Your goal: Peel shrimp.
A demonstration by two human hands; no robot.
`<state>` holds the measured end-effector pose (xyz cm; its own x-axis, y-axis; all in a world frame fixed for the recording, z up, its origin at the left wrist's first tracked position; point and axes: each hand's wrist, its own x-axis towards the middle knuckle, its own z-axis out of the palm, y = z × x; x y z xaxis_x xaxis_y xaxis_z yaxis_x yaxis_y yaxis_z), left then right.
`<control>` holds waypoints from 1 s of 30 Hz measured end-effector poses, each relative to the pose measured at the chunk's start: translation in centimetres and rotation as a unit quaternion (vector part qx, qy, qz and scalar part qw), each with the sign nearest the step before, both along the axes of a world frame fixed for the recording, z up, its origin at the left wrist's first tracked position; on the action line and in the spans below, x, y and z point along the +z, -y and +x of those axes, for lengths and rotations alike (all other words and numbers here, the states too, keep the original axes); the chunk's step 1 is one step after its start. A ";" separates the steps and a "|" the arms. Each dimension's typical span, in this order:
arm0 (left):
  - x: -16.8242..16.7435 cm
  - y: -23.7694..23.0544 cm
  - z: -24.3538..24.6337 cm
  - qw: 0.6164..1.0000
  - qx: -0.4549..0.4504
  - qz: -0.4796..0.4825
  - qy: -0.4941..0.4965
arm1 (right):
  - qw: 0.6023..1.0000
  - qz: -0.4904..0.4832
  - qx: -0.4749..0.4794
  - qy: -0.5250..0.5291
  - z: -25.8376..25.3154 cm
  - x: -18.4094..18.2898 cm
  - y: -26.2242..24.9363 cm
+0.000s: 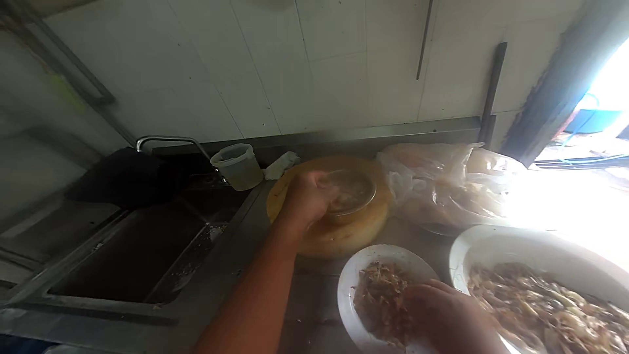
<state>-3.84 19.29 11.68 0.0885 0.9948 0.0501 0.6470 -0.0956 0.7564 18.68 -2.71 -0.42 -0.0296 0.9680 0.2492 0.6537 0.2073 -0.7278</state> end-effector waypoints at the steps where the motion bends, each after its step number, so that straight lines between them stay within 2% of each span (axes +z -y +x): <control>1: 0.2 -0.4 -0.1 1.000 0.003 0.008 -0.015 | 1.000 -0.001 -0.004 0.015 0.0 0.1 0.0; 4: 0.7 1.3 0.7 0.999 -0.011 0.012 0.029 | 0.998 0.004 -0.031 0.062 0.3 -0.2 -0.2; 7: -0.5 5.3 2.5 0.989 -0.066 -0.080 0.108 | 0.996 0.025 -0.062 0.065 0.7 -0.6 -0.6; 10: -4.2 8.4 4.2 0.945 -0.155 -0.202 0.206 | 0.997 0.045 -0.064 -0.002 0.8 -0.2 -1.0; 13: -7.1 11.0 5.2 0.899 -0.187 -0.285 0.275 | 0.994 0.053 -0.050 -0.083 0.1 -0.3 -1.2; 19: -9.6 12.5 4.6 0.844 -0.227 -0.329 0.357 | 0.989 0.088 -0.114 -0.017 0.0 -1.7 -1.2; 22: -10.1 12.5 4.1 0.852 -0.245 -0.320 0.335 | 0.986 0.138 -0.086 0.025 -0.6 -1.6 -1.1; 25: -10.4 12.5 4.0 0.873 -0.277 -0.286 0.280 | 0.983 0.168 0.039 0.068 -1.0 -0.7 -1.2; 30: -10.7 12.9 4.8 0.893 -0.290 -0.252 0.233 | 0.979 0.087 0.131 0.132 -0.6 0.4 -1.9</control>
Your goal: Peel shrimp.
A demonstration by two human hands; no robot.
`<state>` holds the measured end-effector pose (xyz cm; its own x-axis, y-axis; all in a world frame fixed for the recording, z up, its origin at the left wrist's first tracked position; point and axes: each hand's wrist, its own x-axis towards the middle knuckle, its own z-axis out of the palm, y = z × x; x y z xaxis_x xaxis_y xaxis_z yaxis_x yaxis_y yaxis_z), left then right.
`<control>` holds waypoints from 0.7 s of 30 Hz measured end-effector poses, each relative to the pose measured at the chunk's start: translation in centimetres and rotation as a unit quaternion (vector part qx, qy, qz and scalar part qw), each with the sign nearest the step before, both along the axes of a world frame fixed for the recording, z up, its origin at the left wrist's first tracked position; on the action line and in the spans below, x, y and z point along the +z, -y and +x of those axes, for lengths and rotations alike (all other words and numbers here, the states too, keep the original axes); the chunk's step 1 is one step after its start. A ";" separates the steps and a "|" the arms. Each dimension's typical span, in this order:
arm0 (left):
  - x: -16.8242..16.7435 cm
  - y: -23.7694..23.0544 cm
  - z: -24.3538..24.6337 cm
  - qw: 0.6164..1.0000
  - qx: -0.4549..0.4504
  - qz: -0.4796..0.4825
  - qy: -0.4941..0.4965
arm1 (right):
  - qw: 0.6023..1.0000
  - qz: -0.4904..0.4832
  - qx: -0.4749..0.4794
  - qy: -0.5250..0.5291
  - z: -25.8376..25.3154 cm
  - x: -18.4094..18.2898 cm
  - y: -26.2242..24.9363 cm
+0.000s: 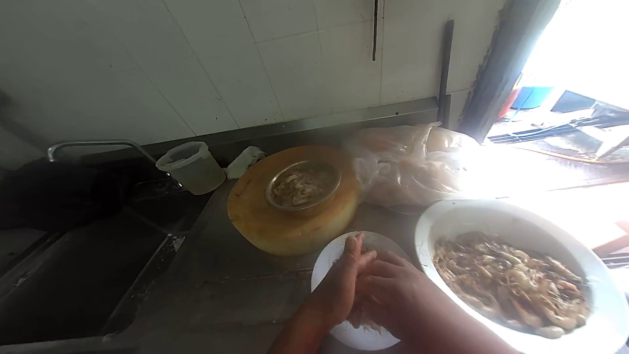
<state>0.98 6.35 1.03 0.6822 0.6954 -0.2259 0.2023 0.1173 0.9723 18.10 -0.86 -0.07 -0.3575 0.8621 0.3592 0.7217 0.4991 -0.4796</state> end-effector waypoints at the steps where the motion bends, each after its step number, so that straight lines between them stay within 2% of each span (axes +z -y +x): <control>1: -0.2 0.0 0.1 1.000 0.012 0.006 -0.006 | 1.000 0.000 -0.001 -0.010 0.0 0.0 -0.1; 3: -0.4 -0.1 -0.2 0.998 0.035 0.042 -0.020 | 0.999 -0.007 -0.008 -0.036 0.1 -0.1 -0.1; 5: -0.2 -0.1 -0.8 0.990 0.049 0.126 -0.026 | 0.997 -0.018 -0.036 -0.062 0.6 0.0 0.0; 8: -0.4 0.0 -2.7 0.971 0.015 0.237 -0.026 | 0.989 -0.045 -0.091 -0.111 1.6 0.0 0.2; 12: -0.4 0.7 -3.4 0.955 0.020 0.289 -0.066 | 0.982 -0.045 -0.105 -0.151 1.3 -0.3 0.3; 14: -0.3 0.9 -3.1 0.964 0.052 0.254 -0.052 | 0.980 -0.020 -0.100 -0.170 0.8 -0.6 0.2; 17: 0.0 1.5 -2.3 0.990 0.122 0.049 0.050 | 0.979 0.012 -0.064 -0.195 0.5 -0.7 0.5; 19: 0.2 1.4 -2.2 0.972 0.192 -0.079 0.106 | 0.980 0.019 -0.040 -0.195 0.6 -0.5 0.9; 21: 0.3 1.0 -2.6 0.951 0.248 -0.125 0.140 | 0.986 0.000 -0.058 -0.159 1.1 -0.3 1.2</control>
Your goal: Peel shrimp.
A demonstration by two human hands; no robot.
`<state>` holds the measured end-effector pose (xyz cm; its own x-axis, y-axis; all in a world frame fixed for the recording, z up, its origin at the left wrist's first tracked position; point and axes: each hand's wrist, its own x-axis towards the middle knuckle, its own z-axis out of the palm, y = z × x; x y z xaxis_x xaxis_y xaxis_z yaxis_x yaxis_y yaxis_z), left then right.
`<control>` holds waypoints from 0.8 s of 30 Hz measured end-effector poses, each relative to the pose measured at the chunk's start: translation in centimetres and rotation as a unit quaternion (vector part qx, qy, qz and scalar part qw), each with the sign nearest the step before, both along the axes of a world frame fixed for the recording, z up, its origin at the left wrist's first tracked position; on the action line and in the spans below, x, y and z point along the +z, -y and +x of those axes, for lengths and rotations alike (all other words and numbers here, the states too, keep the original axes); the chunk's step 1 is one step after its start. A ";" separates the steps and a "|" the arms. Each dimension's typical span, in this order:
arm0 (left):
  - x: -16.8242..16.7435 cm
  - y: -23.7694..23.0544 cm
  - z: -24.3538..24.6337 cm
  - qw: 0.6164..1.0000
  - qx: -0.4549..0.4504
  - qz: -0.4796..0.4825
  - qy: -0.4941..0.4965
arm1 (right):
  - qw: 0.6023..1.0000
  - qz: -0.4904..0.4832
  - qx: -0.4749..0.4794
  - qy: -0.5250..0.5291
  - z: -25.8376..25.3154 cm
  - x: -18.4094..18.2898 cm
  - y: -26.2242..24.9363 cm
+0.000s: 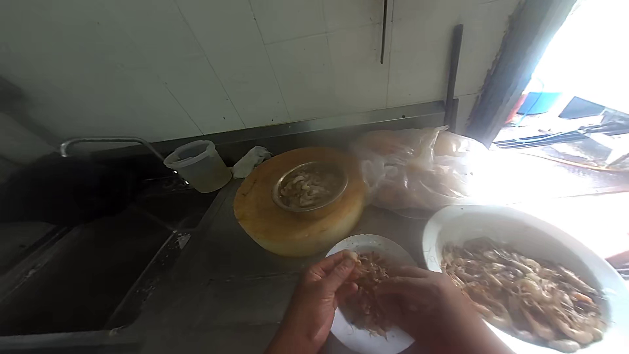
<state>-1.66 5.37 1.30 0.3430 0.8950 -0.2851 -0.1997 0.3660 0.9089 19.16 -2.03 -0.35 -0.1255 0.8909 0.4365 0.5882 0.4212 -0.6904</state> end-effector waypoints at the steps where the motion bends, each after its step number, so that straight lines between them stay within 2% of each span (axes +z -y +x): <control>1: 0.0 -0.2 -0.3 1.000 0.015 -0.005 0.011 | 0.999 -0.024 -0.022 0.036 0.2 0.3 0.0; 4: 0.2 0.0 -0.6 0.999 0.031 -0.004 0.022 | 0.986 -0.135 -0.023 0.098 0.5 1.5 -0.1; 9: 0.0 0.9 0.0 0.998 -0.012 0.033 0.058 | 0.996 -0.083 -0.027 -0.003 -0.7 0.7 -0.8; 12: 0.1 1.3 0.3 0.996 -0.048 0.051 0.048 | 0.999 -0.027 -0.018 -0.017 -1.1 -0.2 -1.0; 15: 0.1 1.4 0.1 0.997 -0.042 0.035 0.057 | 0.999 0.011 -0.031 -0.032 -1.1 -0.6 -0.7; 19: 0.1 1.1 -0.2 0.997 0.015 0.007 0.082 | 0.995 0.006 -0.083 -0.054 -0.1 -1.4 0.3; 24: -0.1 1.0 -0.2 0.994 0.024 0.010 0.107 | 0.995 -0.061 -0.078 0.017 0.0 -1.1 0.6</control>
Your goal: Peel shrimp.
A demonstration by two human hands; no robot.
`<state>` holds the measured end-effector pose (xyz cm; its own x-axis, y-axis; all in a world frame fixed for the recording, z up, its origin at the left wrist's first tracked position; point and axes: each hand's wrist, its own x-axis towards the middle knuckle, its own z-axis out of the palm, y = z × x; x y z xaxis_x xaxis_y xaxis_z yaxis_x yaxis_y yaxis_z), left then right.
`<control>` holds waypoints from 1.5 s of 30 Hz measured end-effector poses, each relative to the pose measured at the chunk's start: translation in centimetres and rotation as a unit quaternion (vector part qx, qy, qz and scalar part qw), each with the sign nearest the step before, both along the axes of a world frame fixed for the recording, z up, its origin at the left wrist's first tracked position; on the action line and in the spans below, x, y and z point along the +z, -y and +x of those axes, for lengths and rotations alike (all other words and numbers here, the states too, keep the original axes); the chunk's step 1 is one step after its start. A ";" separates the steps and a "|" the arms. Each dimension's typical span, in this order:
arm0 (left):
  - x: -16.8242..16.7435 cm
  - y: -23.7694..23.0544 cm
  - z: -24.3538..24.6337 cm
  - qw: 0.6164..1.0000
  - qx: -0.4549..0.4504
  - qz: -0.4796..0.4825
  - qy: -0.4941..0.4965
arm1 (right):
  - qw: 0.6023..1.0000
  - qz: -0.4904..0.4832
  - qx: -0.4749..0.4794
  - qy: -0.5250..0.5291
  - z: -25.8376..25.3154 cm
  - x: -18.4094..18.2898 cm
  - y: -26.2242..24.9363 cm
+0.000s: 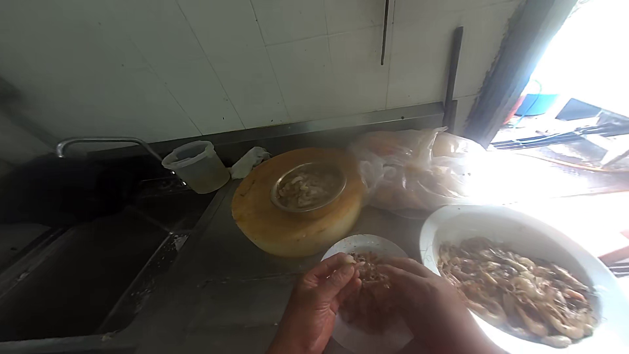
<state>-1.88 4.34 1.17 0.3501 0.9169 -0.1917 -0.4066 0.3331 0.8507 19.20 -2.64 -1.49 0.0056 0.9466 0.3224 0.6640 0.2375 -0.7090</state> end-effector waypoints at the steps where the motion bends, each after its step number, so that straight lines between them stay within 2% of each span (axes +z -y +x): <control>1: 0.0 0.2 0.3 1.000 -0.005 0.008 -0.003 | 1.000 -0.012 0.004 -0.025 -0.2 0.2 -0.1; 3: -0.2 0.6 1.0 0.998 -0.020 0.051 -0.023 | 0.990 -0.023 0.033 -0.135 -0.4 0.5 -0.6; 5: -1.0 1.0 1.4 0.984 -0.025 0.158 -0.079 | 0.962 -0.048 0.075 -0.258 -0.4 0.9 -1.0; 8: -1.6 1.4 1.4 0.905 0.009 0.366 -0.214 | 0.940 -0.053 0.076 -0.329 -0.4 1.2 -0.9; 10: -1.5 1.9 1.5 0.861 0.018 0.428 -0.273 | 0.935 -0.042 0.067 -0.346 -0.5 1.3 -0.8; 11: -1.5 2.2 1.6 0.852 0.018 0.438 -0.285 | 0.933 -0.040 0.058 -0.352 -0.6 1.2 -0.7; 14: -1.8 2.5 1.8 0.846 0.030 0.452 -0.282 | 0.921 -0.040 0.040 -0.386 -0.9 1.0 -0.7; 16: -1.8 2.7 1.9 0.866 0.023 0.429 -0.258 | 0.915 -0.042 0.028 -0.400 -1.0 0.9 -0.6; 18: -1.5 3.0 1.8 0.914 -0.004 0.351 -0.205 | 0.912 -0.036 0.023 -0.409 -0.9 0.8 -0.5; 21: -1.3 2.9 1.4 0.981 -0.048 0.168 -0.080 | 0.899 -0.037 0.019 -0.436 -0.7 0.7 -0.5; 23: -1.0 2.9 1.1 0.997 -0.045 0.062 -0.012 | 0.893 -0.040 0.010 -0.449 -0.4 0.7 -0.6; 25: -0.6 2.9 0.9 0.999 -0.035 0.019 0.008 | 0.907 -0.034 -0.008 -0.420 -0.1 0.6 -0.7; 28: -0.8 2.7 0.8 0.997 -0.007 0.068 -0.045 | 0.969 -0.017 0.010 -0.246 0.5 0.0 -0.7; 30: -1.5 2.5 1.1 0.977 0.030 0.174 -0.119 | 0.979 -0.039 0.043 -0.197 0.4 -0.1 -0.7; 33: -2.5 2.4 1.5 0.898 0.091 0.363 -0.232 | 0.951 -0.081 0.105 -0.279 -0.2 0.4 -0.9; 35: -3.0 2.9 1.9 0.848 0.112 0.436 -0.279 | 0.931 -0.086 0.110 -0.339 -0.7 0.5 -1.0; 37: -3.2 3.3 2.1 0.817 0.118 0.472 -0.310 | 0.921 -0.082 0.099 -0.369 -0.8 0.5 -1.1; 42: -3.3 3.4 2.0 0.814 0.105 0.484 -0.304 | 0.908 -0.095 0.054 -0.403 -0.8 0.4 -0.8; 45: -3.0 3.8 2.2 0.849 0.087 0.444 -0.274 | 0.913 -0.090 0.039 -0.397 -0.7 0.5 -0.7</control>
<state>0.29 0.56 -1.84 0.2754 0.8140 0.5114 0.1545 -0.5626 0.8122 18.47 -1.94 -0.95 0.0997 0.9914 0.0849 -0.0893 0.0939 -0.9916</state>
